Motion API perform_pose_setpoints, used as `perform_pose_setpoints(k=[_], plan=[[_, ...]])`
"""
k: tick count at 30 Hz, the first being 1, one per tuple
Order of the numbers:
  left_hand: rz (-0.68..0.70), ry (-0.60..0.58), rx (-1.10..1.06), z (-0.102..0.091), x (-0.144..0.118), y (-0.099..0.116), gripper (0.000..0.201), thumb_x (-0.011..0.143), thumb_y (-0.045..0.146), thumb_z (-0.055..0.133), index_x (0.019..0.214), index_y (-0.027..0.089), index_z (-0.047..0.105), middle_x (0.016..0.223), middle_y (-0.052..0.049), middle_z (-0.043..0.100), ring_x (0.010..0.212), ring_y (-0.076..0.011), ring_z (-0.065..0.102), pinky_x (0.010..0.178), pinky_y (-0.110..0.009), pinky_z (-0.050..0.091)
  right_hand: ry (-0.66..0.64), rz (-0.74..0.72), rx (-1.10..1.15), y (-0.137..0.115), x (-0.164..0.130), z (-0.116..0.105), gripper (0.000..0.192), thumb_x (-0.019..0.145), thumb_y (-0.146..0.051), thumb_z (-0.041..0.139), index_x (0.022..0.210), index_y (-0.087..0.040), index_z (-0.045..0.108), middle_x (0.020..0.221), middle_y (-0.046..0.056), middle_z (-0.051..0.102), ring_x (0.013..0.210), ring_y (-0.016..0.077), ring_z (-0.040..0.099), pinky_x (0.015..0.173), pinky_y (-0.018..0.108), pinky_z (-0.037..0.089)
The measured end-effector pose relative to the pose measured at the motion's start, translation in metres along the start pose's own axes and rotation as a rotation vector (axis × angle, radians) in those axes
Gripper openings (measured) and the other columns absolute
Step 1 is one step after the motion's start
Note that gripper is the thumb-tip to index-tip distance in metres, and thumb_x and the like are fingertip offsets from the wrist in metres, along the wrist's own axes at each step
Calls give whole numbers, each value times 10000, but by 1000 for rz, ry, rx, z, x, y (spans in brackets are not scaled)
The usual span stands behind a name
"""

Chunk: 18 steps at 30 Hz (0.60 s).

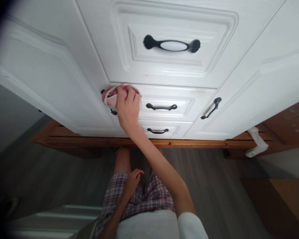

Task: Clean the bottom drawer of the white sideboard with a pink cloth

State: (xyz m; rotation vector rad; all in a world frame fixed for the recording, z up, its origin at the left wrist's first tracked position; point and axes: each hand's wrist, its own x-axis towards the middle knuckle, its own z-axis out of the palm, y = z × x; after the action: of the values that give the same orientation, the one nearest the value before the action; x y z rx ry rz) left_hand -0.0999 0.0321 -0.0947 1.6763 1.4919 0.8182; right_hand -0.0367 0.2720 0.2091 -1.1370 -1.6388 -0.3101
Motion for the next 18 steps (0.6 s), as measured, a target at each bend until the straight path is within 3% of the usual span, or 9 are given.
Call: perform_pose_setpoints(k=[4,9,12,18], plan=[[-46,-64,48,-6,-11,-24,349,949,107,453,959,225,782,980,-44,793,860,-198,753,835,-326,595,-23,24,-22,0,-23,8,389,1146,-186,380,1465,-161,601,1465,232,528,1374,303,526,1185,550,482],[-52,-116,92,2,-10,-29,332,997,134,467,1000,236,783,1062,-53,794,1027,-221,759,970,-347,572,-116,72,-59,30,-72,-1,385,1142,-170,371,1384,-135,669,1415,244,585,1294,287,548,1134,503,494],[-46,-126,103,5,-9,-27,336,1007,136,464,1004,240,783,1063,-54,795,1057,-229,760,985,-352,567,-111,119,-87,54,-88,-18,373,1123,-177,406,1398,-134,654,1398,249,579,1294,294,536,1120,516,492],[-58,-123,97,5,-11,-28,339,1001,129,469,1027,241,788,1089,-58,801,1065,-227,756,995,-352,559,40,254,-98,111,-96,-66,330,1055,-308,529,1346,-186,626,1339,186,534,1268,308,519,1119,575,487]])
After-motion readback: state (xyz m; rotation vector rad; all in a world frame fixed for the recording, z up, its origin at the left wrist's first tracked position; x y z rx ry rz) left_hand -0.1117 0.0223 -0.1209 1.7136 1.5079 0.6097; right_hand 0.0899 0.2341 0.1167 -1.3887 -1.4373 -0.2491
